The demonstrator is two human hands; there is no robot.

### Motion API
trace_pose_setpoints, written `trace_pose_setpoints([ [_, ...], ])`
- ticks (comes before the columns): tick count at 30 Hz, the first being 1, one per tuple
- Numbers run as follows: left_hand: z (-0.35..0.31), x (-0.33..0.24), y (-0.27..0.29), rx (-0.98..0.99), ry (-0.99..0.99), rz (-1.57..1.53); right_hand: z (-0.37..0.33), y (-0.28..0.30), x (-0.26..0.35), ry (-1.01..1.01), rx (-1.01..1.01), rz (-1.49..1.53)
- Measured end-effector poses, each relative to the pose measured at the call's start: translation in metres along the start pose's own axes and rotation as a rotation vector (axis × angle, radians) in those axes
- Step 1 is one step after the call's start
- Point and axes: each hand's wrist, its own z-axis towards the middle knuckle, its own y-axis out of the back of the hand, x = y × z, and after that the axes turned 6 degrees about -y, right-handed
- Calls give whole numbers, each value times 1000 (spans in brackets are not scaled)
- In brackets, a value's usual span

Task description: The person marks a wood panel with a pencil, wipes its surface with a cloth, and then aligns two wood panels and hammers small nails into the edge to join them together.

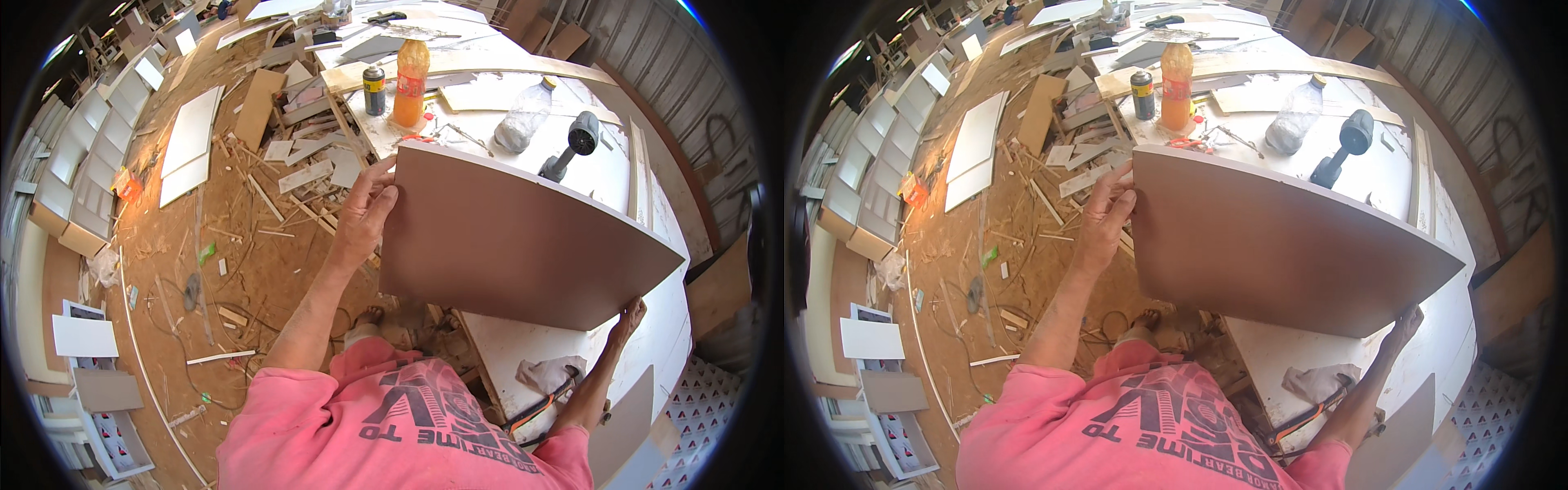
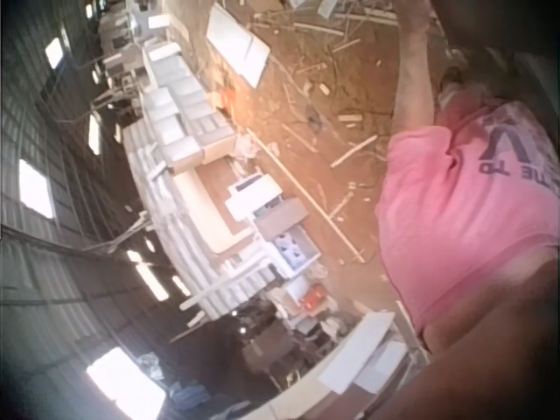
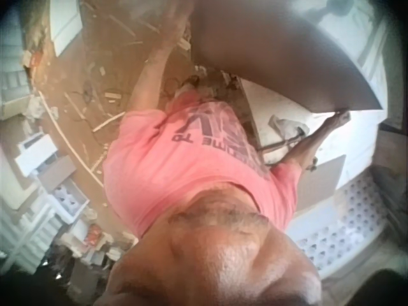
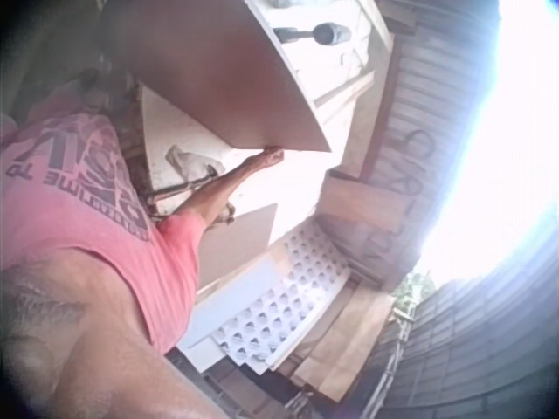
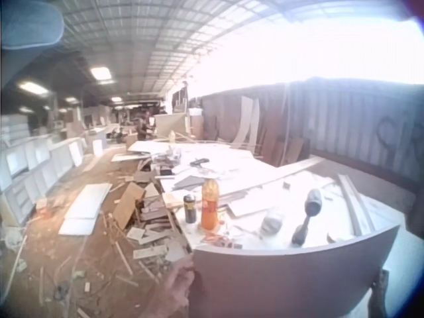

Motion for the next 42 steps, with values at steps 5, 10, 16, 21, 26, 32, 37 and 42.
trace_pose_setpoints([
  [5, -4, 35, -8, -142, 151, 84, 3, -16, 22, -41, -68, -118],
  [10, -26, 77, 1, -325, 299, 15, 27, -35, 22, -105, -72, -333],
  [16, -57, 141, 21, -221, 615, 138, 41, -48, -17, -269, 5, -650],
  [21, -75, 168, 28, -246, 772, 168, 38, -68, -56, -244, 123, -698],
  [26, -85, 183, 26, -242, 775, 185, 14, -58, -65, -136, 100, -746],
  [32, -84, 190, 33, -245, 785, 194, -99, -43, -42, 8, -98, -654],
  [37, -68, 180, 1, -158, 857, 272, -184, -23, -45, -159, -226, -695],
  [42, -69, 213, 4, -71, 883, 241, -173, -21, -34, -240, -301, -467],
])
